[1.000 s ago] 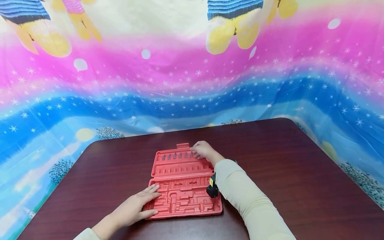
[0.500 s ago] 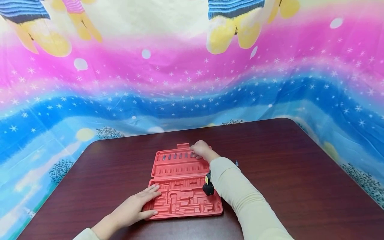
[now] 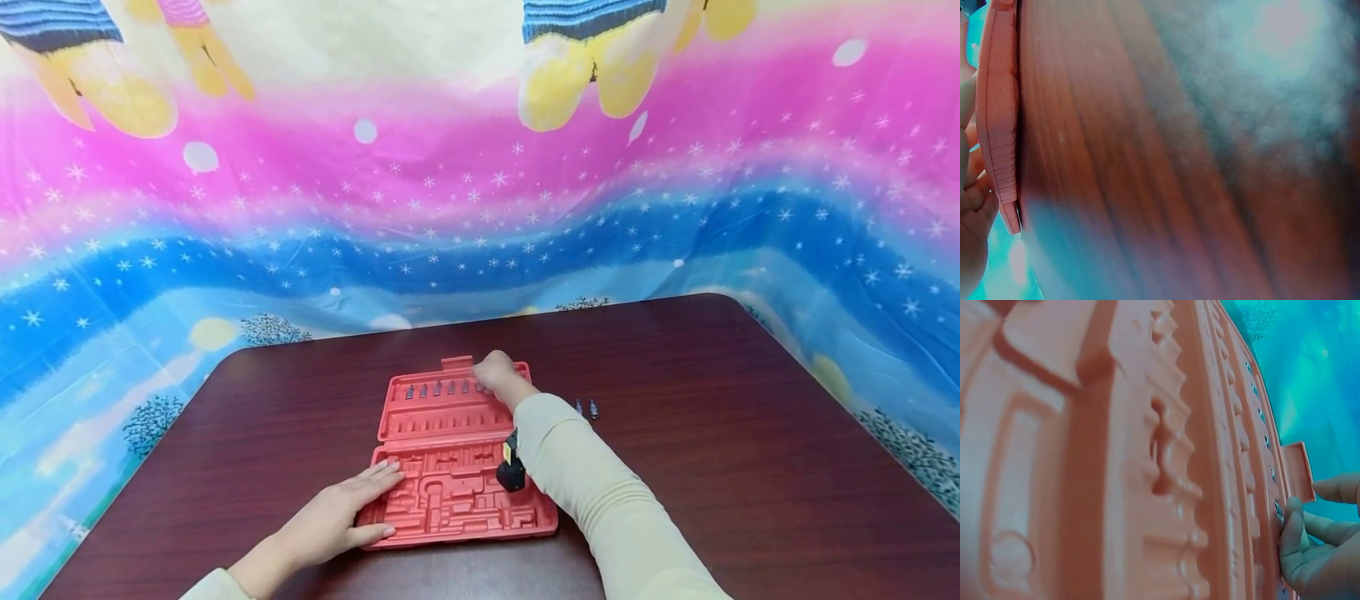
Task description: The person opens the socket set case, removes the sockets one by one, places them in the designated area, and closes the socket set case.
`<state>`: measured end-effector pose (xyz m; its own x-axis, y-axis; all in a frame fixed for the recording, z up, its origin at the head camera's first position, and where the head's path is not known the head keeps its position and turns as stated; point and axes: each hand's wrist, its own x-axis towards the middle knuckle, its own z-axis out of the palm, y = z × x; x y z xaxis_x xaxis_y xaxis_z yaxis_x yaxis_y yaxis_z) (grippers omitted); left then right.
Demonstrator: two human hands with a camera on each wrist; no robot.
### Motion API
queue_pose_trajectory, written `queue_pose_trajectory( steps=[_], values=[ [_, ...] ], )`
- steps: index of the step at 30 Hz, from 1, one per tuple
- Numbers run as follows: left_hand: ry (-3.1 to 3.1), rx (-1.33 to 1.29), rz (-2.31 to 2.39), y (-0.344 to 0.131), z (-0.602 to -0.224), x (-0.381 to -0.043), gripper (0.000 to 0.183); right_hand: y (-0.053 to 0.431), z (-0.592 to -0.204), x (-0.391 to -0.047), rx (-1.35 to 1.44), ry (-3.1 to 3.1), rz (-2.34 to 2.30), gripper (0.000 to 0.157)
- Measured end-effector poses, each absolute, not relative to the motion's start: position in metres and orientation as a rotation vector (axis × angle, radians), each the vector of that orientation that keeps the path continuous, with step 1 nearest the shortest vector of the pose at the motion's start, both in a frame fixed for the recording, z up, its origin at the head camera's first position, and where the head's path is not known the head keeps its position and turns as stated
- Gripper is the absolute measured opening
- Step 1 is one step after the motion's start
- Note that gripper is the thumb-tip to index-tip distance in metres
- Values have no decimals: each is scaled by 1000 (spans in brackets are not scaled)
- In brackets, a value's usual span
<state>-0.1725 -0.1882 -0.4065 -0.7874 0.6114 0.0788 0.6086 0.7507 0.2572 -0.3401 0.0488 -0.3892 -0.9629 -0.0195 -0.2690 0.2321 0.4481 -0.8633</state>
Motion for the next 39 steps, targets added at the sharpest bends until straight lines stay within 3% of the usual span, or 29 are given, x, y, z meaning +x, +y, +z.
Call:
queue_pose_trajectory(
  steps=[29, 39],
  values=[
    [2943, 1008, 371, -187, -407, -170, 62, 40, -391, -348, 448, 2374, -1624, 5],
    [2939, 998, 379, -187, -404, -171, 63, 40, -387, -350, 425, 2371, -1617, 8]
  ],
)
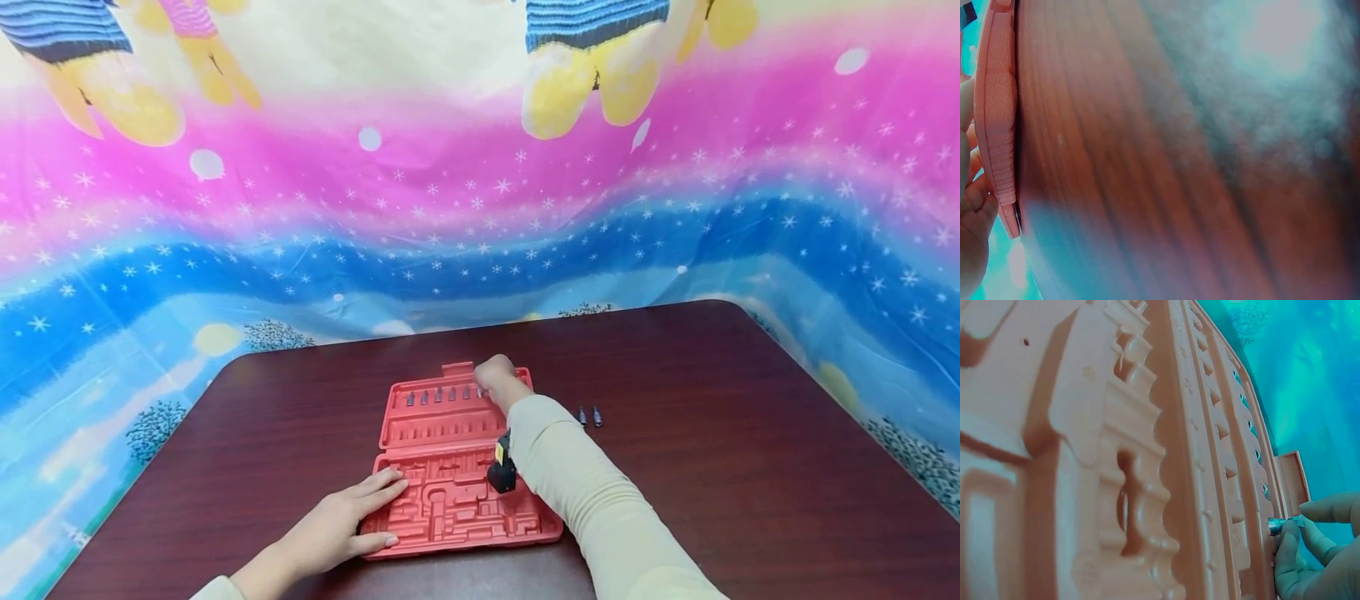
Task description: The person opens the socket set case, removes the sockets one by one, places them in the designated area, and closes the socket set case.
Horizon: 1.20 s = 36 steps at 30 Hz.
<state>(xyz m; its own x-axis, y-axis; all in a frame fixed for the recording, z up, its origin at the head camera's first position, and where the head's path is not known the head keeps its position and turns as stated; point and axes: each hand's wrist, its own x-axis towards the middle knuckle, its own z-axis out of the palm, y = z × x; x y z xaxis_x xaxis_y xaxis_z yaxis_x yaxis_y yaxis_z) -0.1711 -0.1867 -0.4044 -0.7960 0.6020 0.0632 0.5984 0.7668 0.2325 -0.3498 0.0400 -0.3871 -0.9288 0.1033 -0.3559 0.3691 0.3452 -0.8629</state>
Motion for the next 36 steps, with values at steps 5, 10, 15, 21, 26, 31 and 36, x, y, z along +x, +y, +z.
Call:
queue_pose_trajectory(
  steps=[5, 10, 15, 21, 26, 31, 36],
  values=[
    [2939, 994, 382, -187, -405, -171, 63, 40, -385, -350, 331, 2389, -1549, 6],
    [2942, 994, 385, -187, -407, -171, 63, 44, -386, -350, 310, 2388, -1527, 5],
    [2935, 988, 384, -187, -406, -171, 63, 49, -388, -348, 254, 2358, -1568, 8],
    [2926, 991, 385, -188, -406, -171, 63, 53, -391, -345, 192, 2356, -1618, 9],
    [2928, 992, 390, -188, -405, -173, 63, 55, -391, -343, 205, 2362, -1671, 9],
    [2923, 991, 390, -189, -406, -174, 63, 58, -392, -342, 190, 2325, -1750, 11],
    [2917, 980, 390, -189, -406, -174, 63, 62, -388, -340, 140, 2329, -1759, 14]
  ],
)
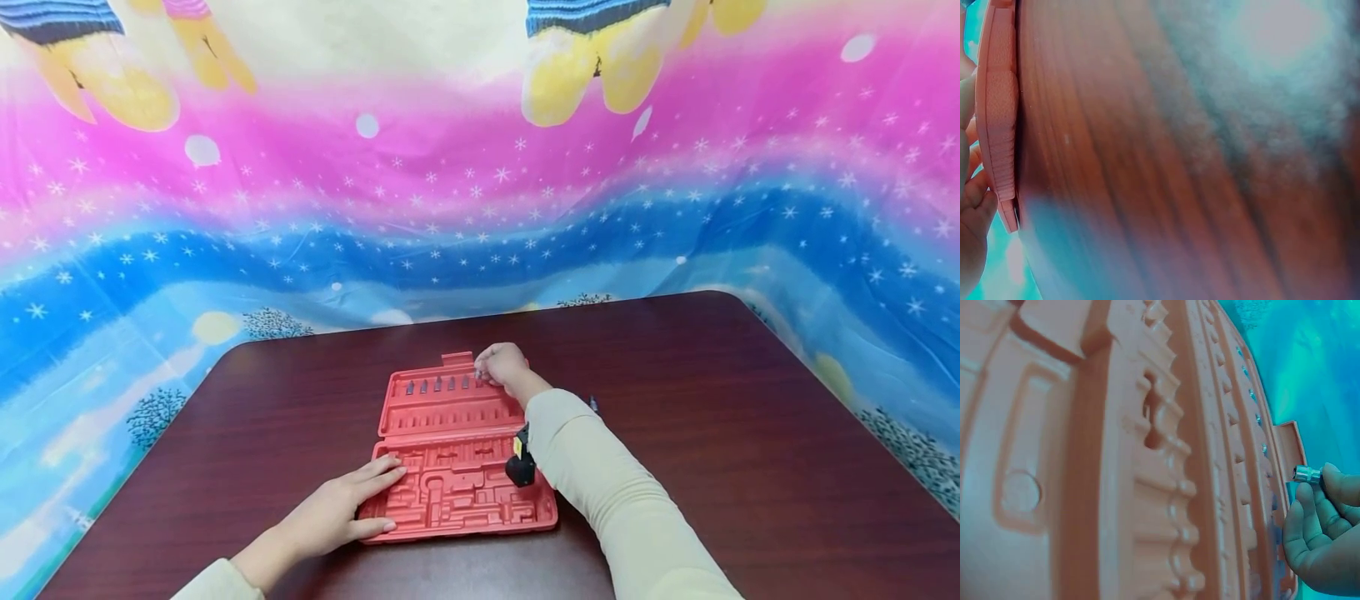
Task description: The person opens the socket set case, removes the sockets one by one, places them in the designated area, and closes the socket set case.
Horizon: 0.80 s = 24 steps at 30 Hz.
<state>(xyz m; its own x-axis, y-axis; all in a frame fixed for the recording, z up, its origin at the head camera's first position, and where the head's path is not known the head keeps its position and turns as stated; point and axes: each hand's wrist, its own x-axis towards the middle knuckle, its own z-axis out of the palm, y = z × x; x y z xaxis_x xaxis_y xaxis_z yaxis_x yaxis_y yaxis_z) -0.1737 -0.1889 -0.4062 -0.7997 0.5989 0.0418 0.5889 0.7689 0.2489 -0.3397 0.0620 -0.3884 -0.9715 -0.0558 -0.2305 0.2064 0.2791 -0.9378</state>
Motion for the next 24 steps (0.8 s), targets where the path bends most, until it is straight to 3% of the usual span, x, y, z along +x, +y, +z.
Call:
queue_pose_trajectory(
  steps=[24],
  values=[
    [2922, 922, 419, -187, -404, -171, 66, 89, -370, -308, -101, 2116, -1784, 21]
  ],
)
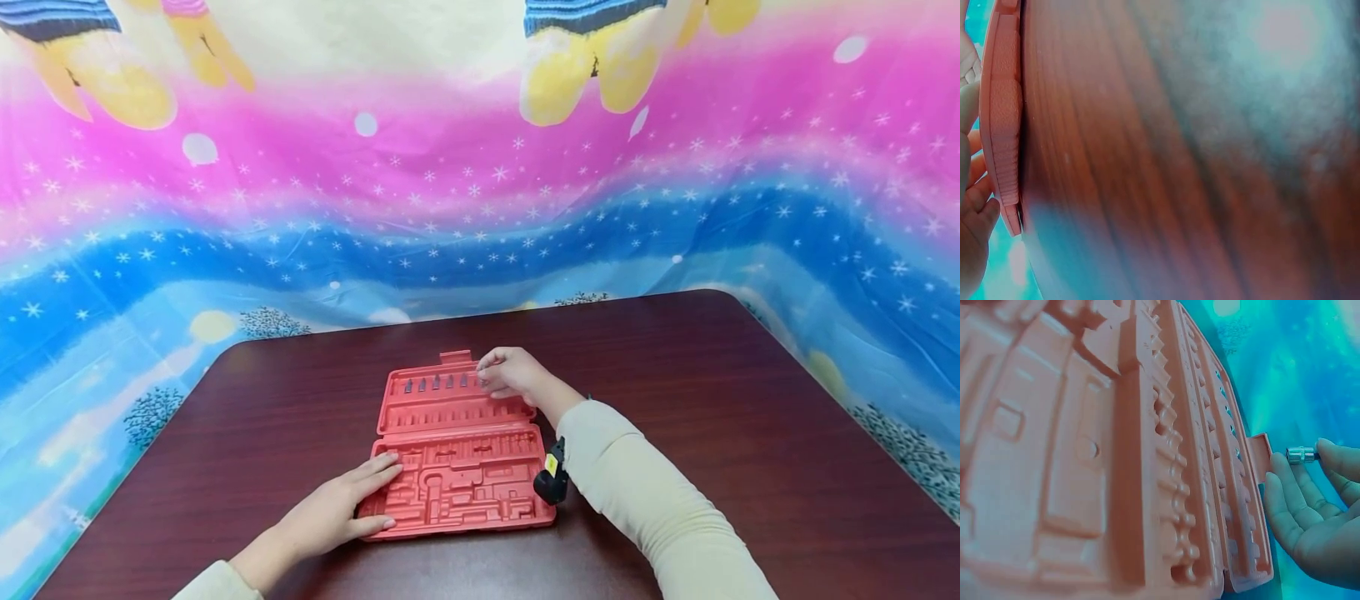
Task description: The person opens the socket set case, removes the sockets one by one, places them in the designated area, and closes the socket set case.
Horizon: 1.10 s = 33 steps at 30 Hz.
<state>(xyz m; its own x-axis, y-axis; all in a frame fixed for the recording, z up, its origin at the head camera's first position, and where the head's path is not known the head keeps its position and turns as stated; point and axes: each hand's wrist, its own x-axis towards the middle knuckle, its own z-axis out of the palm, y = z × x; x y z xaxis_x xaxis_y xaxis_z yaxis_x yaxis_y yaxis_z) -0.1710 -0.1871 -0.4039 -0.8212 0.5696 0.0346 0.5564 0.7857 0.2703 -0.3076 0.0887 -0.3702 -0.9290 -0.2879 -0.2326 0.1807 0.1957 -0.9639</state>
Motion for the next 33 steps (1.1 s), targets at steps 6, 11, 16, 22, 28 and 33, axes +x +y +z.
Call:
queue_pose_trajectory(
  steps=[6, 11, 16, 22, 28, 33],
  values=[
    [2936, 922, 418, -187, -404, -170, 65, 100, -369, -302, -124, 2134, -1768, 25],
    [2947, 929, 413, -187, -404, -170, 65, 110, -368, -297, -115, 2162, -1759, 26],
    [2944, 922, 408, -187, -405, -171, 66, 119, -365, -291, -129, 2172, -1776, 27],
    [2932, 919, 419, -187, -405, -170, 67, 129, -364, -284, -167, 2173, -1783, 27],
    [2935, 924, 423, -187, -405, -170, 65, 141, -363, -281, -193, 2192, -1799, 28],
    [2933, 939, 428, -187, -405, -170, 65, 152, -364, -279, -208, 2224, -1810, 25]
  ],
)
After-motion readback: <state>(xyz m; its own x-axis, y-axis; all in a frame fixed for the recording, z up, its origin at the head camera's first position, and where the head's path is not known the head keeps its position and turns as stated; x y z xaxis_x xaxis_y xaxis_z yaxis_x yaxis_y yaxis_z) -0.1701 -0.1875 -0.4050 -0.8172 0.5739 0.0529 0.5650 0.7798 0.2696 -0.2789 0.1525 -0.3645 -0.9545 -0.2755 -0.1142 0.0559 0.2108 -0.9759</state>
